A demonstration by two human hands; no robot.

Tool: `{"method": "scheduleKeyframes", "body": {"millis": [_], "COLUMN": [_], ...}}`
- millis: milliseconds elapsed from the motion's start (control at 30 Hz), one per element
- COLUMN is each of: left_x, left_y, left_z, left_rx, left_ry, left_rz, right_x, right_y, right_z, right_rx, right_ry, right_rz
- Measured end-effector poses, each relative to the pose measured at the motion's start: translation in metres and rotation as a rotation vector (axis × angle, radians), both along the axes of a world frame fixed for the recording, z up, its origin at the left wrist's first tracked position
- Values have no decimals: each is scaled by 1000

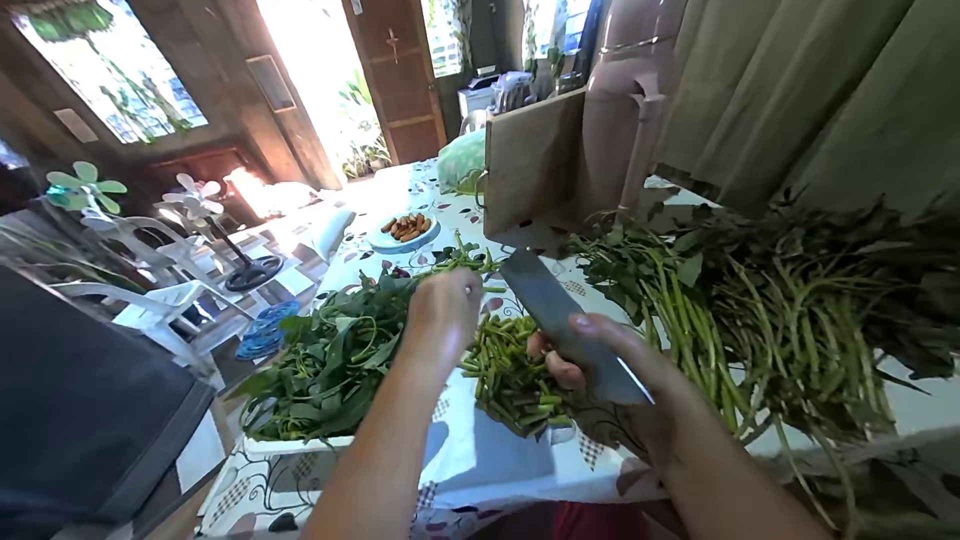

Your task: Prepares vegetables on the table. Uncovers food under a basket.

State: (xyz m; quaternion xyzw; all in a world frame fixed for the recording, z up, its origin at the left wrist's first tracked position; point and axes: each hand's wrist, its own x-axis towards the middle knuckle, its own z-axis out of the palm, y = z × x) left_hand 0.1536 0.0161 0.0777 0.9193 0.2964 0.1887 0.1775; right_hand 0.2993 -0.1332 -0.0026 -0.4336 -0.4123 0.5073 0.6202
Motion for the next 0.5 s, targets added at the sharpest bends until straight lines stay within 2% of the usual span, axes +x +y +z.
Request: {"method": "scheduleKeyframes", "body": {"millis": [133,300,400,500], "left_x": [46,88,98,109], "left_y": [42,82,86,88], "left_z": [25,-4,-26,-57], "left_rx": [27,-67,-44,-58], "left_ry": [103,135,194,243], "left_rz": [50,99,-30,-256], "right_x": [4,18,21,25], "right_y": [-2,0,2,1], "right_z": [-3,-7,-11,-12], "right_rx": [17,23,88,213], "right_ry": [78,118,204,363], "right_rz": [17,22,-26,-26]}}
